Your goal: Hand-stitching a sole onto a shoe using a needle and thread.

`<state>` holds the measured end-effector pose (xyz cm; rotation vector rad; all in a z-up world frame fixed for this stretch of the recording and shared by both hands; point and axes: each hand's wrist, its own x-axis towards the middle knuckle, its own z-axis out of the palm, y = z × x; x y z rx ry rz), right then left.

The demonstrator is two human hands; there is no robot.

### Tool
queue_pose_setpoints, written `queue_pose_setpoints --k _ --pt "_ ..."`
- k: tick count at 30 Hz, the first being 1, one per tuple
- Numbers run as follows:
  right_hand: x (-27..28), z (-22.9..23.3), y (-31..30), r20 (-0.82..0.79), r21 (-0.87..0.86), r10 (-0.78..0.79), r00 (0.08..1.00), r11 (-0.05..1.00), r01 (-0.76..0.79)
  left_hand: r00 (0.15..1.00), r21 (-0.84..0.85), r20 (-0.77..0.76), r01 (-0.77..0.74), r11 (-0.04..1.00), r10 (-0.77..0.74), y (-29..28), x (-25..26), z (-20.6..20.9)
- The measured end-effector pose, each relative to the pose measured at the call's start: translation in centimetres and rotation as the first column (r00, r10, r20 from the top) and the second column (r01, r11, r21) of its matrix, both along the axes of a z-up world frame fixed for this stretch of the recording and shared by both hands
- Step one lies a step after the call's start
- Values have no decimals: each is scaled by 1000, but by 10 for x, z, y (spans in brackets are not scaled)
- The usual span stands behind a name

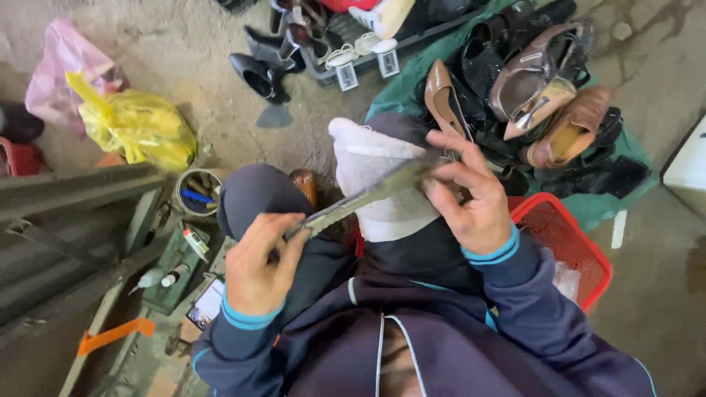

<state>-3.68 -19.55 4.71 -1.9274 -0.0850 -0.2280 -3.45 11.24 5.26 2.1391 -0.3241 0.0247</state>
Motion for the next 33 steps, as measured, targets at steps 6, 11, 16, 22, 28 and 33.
queue_pose_setpoints --k 6,11,16,22,28,33 --pt "-23 27 26 -112 118 -15 994 993 29 992 -30 83 -97 995 99 -42 -58 29" --pt "-48 -4 27 -114 407 254 960 894 -189 931 58 357 58 997 -75 -100 -88 28" --pt "-51 28 22 -210 342 187 959 933 -107 922 -61 377 122 991 -90 -86 -88 35" --pt "-72 10 3 -276 505 265 924 858 -95 925 -95 331 -163 982 186 -16 -65 -49" --pt "-59 19 -9 -332 507 276 902 859 -75 976 -182 182 -87 979 121 -26 -72 -26" --pt "-51 1 -26 -403 467 298 865 880 -86 1000 -256 7 21 967 -20 -40 -59 -24"
